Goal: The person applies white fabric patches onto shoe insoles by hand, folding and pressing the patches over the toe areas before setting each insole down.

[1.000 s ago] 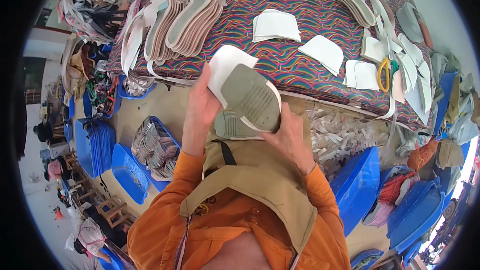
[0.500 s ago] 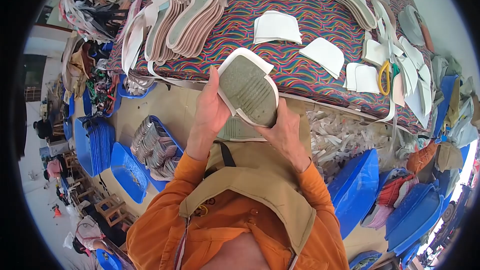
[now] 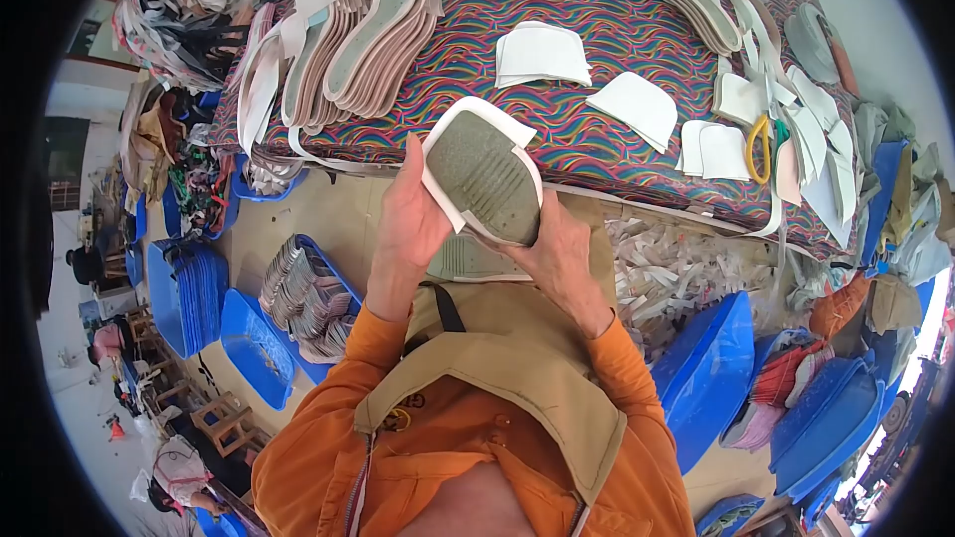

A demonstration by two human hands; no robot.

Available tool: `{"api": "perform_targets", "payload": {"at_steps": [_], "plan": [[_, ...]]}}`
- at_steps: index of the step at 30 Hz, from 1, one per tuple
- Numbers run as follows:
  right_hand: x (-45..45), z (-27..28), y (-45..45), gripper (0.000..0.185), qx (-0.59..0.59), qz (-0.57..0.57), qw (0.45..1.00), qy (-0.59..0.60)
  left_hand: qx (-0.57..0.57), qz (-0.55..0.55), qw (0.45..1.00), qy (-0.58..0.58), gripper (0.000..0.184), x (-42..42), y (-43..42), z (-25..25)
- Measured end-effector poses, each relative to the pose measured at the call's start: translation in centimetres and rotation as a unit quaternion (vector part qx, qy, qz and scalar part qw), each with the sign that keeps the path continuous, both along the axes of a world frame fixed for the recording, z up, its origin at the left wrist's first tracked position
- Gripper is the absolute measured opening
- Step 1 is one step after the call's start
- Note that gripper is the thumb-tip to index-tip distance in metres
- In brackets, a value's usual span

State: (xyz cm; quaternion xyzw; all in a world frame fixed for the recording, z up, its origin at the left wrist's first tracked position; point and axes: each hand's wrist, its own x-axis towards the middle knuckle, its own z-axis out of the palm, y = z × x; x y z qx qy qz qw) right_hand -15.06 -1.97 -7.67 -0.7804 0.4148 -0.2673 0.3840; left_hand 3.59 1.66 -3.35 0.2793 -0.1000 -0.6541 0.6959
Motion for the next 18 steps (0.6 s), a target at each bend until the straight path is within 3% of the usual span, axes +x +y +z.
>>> {"api": "perform_targets", "payload": {"at_steps": [4,7,8,10,11,13,16,18], "plan": [[0.0,0.7,-0.6,0.07,-0.037,-0.001,0.998,0.042,-0.033,-0.018,0.999,0.034,0.065,0.3,0.4,-0.4],[0.3,0.7,-2.1,0.057,0.019,-0.073,0.983,-0.166,-0.115,-0.092,0.989,0.022,0.06,0.1,0.5,-0.7],[0.5,1.0,-2.6,0.057,0.018,-0.071,0.983,-0.169,-0.116,-0.091,0.989,0.019,0.06,-0.2,0.7,-0.6],[0.9,2.5,-3.7,0.055,0.2,-0.086,0.925,-0.311,-0.141,-0.065,0.935,-0.318,0.059,-1.6,0.8,0.4],[1.1,3.3,-4.2,0.053,0.288,-0.09,0.877,-0.375,-0.143,-0.062,0.934,-0.321,0.059,-2.6,0.4,0.9],[2.6,5.2,-4.3,0.054,0.311,-0.067,0.858,-0.403,-0.145,0.034,0.849,-0.507,0.062,-4.4,-0.4,1.9],[4.6,6.5,-4.4,0.055,0.355,-0.029,0.816,-0.455,-0.156,0.084,0.815,-0.552,0.061,-3.8,-1.5,0.7],[5.4,6.2,-5.1,0.05,0.221,0.01,0.871,-0.438,-0.163,0.107,0.795,-0.574,0.06,-2.6,-2.3,0.2]]}}
